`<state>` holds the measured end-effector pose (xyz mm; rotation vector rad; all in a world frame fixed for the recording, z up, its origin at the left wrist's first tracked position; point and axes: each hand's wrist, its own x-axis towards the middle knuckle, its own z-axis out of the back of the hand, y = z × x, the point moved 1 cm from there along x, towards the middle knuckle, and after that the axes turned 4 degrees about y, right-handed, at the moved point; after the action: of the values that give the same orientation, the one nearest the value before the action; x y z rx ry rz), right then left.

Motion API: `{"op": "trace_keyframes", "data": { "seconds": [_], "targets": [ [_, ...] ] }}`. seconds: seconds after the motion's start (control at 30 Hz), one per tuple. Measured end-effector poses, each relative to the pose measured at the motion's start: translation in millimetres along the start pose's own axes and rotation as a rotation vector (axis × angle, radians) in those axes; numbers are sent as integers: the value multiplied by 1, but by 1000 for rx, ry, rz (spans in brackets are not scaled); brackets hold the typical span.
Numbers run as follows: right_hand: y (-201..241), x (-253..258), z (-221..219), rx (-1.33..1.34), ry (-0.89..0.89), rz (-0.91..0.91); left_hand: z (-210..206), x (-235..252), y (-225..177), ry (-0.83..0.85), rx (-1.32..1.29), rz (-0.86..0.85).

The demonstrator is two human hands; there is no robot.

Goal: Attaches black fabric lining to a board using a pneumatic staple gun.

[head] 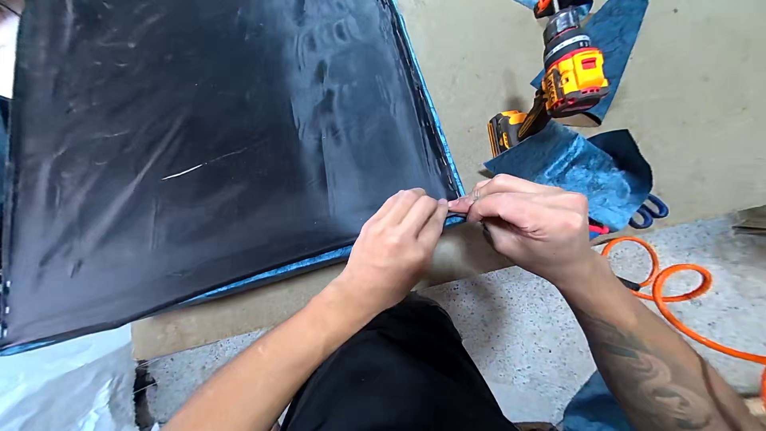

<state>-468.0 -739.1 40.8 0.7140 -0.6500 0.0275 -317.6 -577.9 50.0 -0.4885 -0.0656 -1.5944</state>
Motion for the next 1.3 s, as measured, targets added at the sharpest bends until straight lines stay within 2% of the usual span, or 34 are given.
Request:
{"op": "trace_keyframes", "data": {
  "seconds": [0.1, 0.23, 0.43, 0.53, 0.67, 0.83, 1.03, 1.13, 1.3],
  "targets": [
    [-2, 1, 2, 4, 11, -5, 7, 2, 3, 81, -92, 124],
    [-5, 8, 5, 41, 15, -26, 3, 11, 8, -21, -103, 142],
    [-6, 6, 6, 32, 10, 0, -4, 7, 1, -114, -21, -2],
    [-5, -1, 4, 18, 26, 45, -3, 0, -11, -1, 64, 54],
    [-7, -3, 7, 52, 89, 110, 3, -2, -8, 106, 9, 80],
    [-10, -2, 8, 75, 111, 100, 2, 2, 11, 28, -94, 58],
    [-11, 4, 7, 129, 62, 54, 7, 6, 5, -36, -36, -124],
    [-10, 1, 6, 129, 71, 76, 2, 6, -3, -46, -36, -78],
    [-7, -7, 6, 48, 132, 121, -5, -8, -14, 52, -18, 24]
  ]
}}
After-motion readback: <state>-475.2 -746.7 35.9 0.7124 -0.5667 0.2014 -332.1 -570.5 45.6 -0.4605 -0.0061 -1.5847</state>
